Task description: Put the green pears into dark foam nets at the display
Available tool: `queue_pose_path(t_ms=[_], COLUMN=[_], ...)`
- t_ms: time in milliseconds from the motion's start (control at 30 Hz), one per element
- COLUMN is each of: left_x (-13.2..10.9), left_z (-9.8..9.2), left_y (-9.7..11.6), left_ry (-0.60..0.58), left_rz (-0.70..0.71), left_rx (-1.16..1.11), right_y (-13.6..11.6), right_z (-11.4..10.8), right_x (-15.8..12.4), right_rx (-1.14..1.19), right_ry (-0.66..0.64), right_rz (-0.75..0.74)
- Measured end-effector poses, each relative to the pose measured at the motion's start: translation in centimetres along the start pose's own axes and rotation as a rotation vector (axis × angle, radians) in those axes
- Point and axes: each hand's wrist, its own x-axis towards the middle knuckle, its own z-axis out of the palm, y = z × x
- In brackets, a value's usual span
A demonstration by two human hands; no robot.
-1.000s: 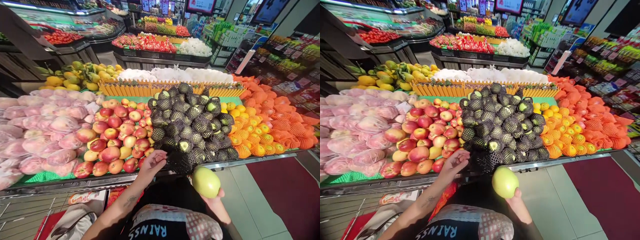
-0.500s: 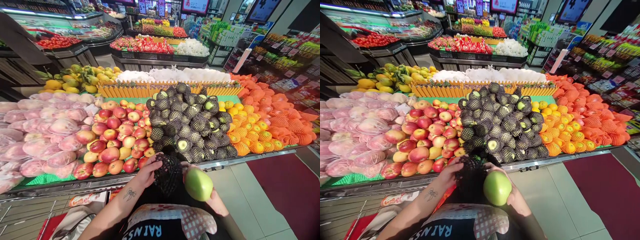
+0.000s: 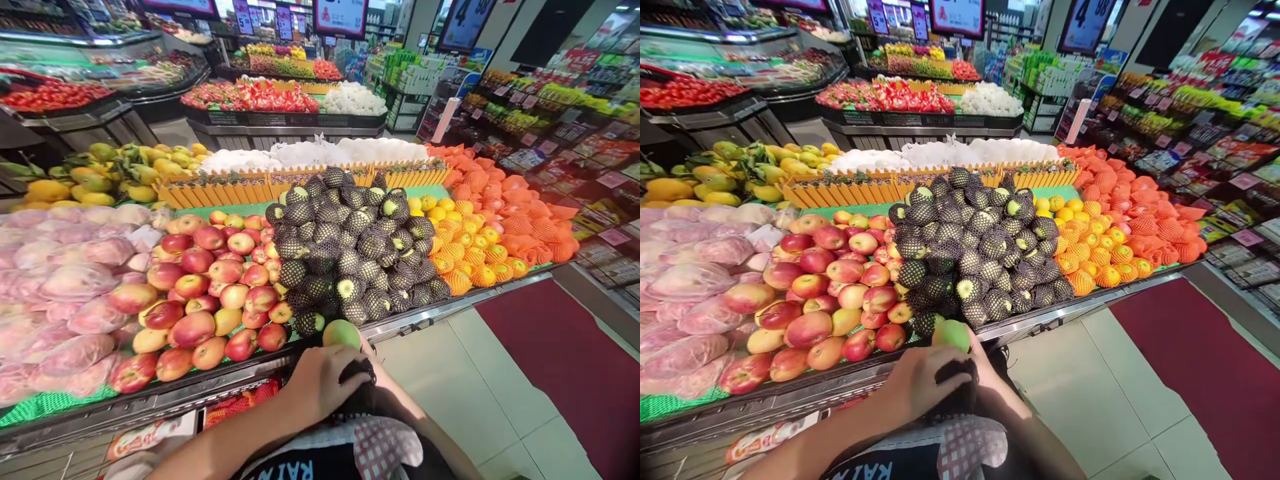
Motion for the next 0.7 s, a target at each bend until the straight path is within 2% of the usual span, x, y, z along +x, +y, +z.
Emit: queue_pose_path(t_ms=[100,167,233,333,400,467,533,633,700], left_x=[0.0,0.4,0.8,1.1,1.1,1.2,1.3,1.5,1.4], left_z=[-0.4,-0.5,-0.4,0.3,0.7,1.1,1.5,2.0,2.2], left_y=[-1.1,-1.6,-1.9,-1.9,-2.0,-2.3,-3.0,-4.4,-5.0], left_ry=[0.209,0.251,0.135,-0.028,-0.070,-0.082,-0.025,0.156,0.283], left_rz=[-0.028,-0.098,-0.172,-0.266,-0.299,-0.289,-0.267,-0.329,-0.367], left_rx=[0.067,0.096,0.043,-0.122,-0.271,-0.437,-0.565,-0.690,-0.713], right_y=[0.7,1.6,2.4,2.9,2.7,2.0,1.0,-0.9,-1.9], right_z=[-0.4,-0.8,-1.3,-1.6,-1.7,-1.6,-1.4,-1.3,-1.4], right_x=[-0.8,-1.1,-1.5,-1.9,-2.0,-1.9,-1.9,-1.8,-1.9], right_rx=[0.088,0.147,0.175,0.104,0.049,0.035,0.060,0.080,-0.019], right_ry=[0.005,-0.002,-0.008,0.074,0.147,0.168,0.155,0.135,0.134], right_rz=[0.045,0.072,0.064,-0.031,-0.081,-0.099,-0.110,-0.089,-0.098])
